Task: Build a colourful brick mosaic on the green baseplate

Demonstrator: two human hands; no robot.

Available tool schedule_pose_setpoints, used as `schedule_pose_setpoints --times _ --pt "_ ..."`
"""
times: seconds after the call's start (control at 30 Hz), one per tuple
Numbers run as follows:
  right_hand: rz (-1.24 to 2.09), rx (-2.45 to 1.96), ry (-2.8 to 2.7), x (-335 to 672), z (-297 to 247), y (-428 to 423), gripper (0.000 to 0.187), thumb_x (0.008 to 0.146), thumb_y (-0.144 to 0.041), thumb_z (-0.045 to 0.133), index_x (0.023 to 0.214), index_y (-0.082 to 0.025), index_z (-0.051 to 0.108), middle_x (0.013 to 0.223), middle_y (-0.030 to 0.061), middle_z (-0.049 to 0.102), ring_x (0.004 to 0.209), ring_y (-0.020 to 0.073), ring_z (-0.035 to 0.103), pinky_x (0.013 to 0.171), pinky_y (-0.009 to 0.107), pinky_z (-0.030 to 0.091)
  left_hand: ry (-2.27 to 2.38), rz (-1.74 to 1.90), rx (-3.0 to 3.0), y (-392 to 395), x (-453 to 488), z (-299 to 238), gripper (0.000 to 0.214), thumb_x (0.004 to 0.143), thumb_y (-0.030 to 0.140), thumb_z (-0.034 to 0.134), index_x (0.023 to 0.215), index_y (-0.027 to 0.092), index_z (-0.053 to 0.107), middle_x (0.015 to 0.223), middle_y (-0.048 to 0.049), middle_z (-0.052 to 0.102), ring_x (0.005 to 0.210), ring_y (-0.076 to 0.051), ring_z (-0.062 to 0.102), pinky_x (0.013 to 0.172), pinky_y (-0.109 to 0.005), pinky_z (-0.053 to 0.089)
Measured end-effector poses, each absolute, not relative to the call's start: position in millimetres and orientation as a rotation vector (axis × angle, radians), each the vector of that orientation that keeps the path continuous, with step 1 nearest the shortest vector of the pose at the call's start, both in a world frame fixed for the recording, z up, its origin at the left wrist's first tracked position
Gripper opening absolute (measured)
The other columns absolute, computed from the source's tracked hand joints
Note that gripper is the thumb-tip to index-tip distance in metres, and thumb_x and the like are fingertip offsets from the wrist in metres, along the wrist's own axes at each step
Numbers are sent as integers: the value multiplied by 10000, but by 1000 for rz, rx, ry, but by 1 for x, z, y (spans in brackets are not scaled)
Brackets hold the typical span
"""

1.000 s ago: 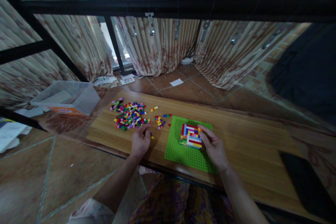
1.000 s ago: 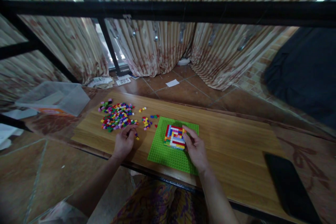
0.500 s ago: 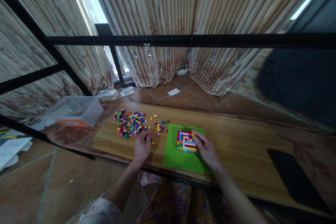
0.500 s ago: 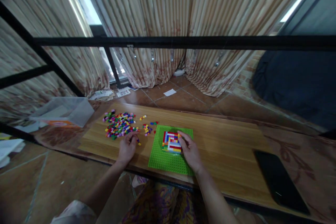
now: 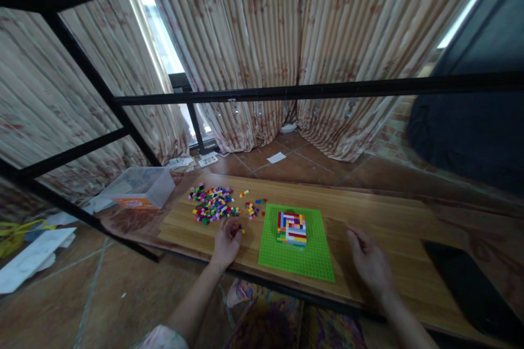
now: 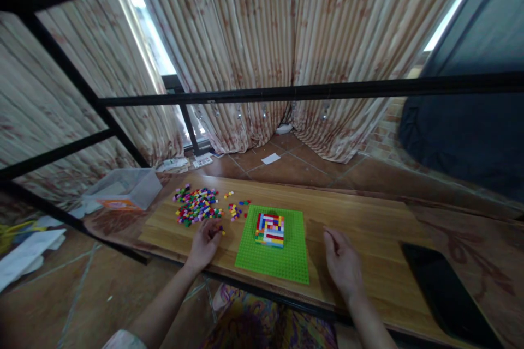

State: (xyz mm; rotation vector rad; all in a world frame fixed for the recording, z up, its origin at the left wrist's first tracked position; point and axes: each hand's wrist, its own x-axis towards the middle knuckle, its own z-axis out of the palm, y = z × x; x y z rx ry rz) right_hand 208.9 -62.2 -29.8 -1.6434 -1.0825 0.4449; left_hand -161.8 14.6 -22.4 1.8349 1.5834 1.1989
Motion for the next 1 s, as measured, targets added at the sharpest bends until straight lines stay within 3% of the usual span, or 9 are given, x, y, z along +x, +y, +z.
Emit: schedule_pose_setpoints --times 0.1,0.23,0.37,0.7,1.0 --pt "292 -1755 -1344 217 -38 -68 526 878 -634 456 1074 -218 710 1150 114 695 1029 293 647 950 497 488 1574 1114 1909 11 -161 -23 367 709 7 515 1016 164 642 1033 -60 588 787 -142 602 715 -282 541" --pt "182 -1615 -1735 203 -51 -67 479 940 -566 441 1208 -232 655 1284 102 644 1148 282 607 974 476 486 1611 1082 1933 12 -159 -24 372 684 -44 514 960 162 653 1057 -66 594 801 -132 606 727 -268 537" --pt "-30 -1520 -2035 188 -59 -69 406 954 -520 460 1219 -280 652 1349 77 618 1158 308 592 938 501 474 1641 1040 1968 11 -158 -22 322 708 -29 560 936 171 672 1053 -64 616 861 -150 621 766 -281 544" --pt "-254 -1532 -2062 198 -60 -62 409 988 -487 391 1194 -259 661 1301 76 648 1171 332 566 907 498 454 1770 1025 1998 10 -147 -20 161 795 28 594 830 164 673 996 -73 628 938 -185 624 868 -345 544" --pt "-144 -1442 -1970 249 -69 -57 472 983 -526 388 1067 -171 688 1177 143 670 1044 279 624 932 462 481 1771 973 2060 13 -139 -16 171 791 53 599 836 176 708 1057 -89 633 986 -199 639 904 -351 549"
